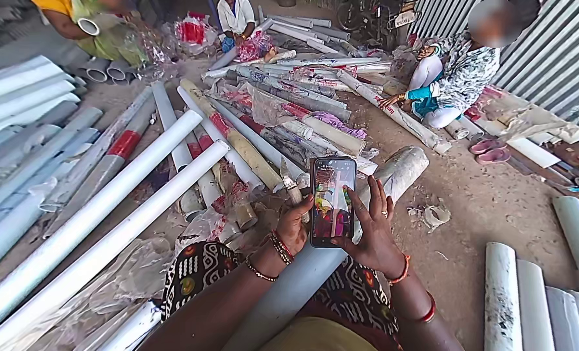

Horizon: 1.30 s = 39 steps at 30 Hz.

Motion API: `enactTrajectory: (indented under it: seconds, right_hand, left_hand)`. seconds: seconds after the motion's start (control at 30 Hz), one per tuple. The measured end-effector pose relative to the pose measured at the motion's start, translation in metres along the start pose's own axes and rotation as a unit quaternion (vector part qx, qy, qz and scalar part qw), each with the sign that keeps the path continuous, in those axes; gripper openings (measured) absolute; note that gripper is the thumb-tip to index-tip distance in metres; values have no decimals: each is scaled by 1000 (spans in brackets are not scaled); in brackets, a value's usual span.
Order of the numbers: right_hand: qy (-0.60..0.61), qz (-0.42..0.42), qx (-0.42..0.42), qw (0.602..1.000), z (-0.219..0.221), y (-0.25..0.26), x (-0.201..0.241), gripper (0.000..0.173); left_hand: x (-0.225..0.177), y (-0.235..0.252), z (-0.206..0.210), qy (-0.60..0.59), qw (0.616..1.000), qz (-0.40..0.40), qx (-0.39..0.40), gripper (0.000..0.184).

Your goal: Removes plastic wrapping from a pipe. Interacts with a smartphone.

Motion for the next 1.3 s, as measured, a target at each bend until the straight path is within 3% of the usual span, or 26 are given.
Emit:
enactTrajectory:
  seconds: [0.3, 0.97, 1.3]
  right_hand:
    - [-5, 10, 7, 1000, -3, 1, 3, 93]
    - [8, 17, -22, 1000, 2, 0, 0, 69]
    - [15, 17, -27, 999, 2, -1, 0, 67]
  left_hand:
    - [1, -2, 1, 6, 1000, -7, 3, 18]
    - [1, -2, 2, 7, 1000, -7, 12, 18]
    - [0, -3, 3, 3, 1000, 0, 1, 18]
Point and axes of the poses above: each hand's wrist, its own y-axis towards the middle knuckle, its own z-axis out of the palm, x = y × z, the point moved 6 cm from there along y, towards the middle knuckle, and after that the axes turned 9 degrees about -y, right-handed, at the moved point
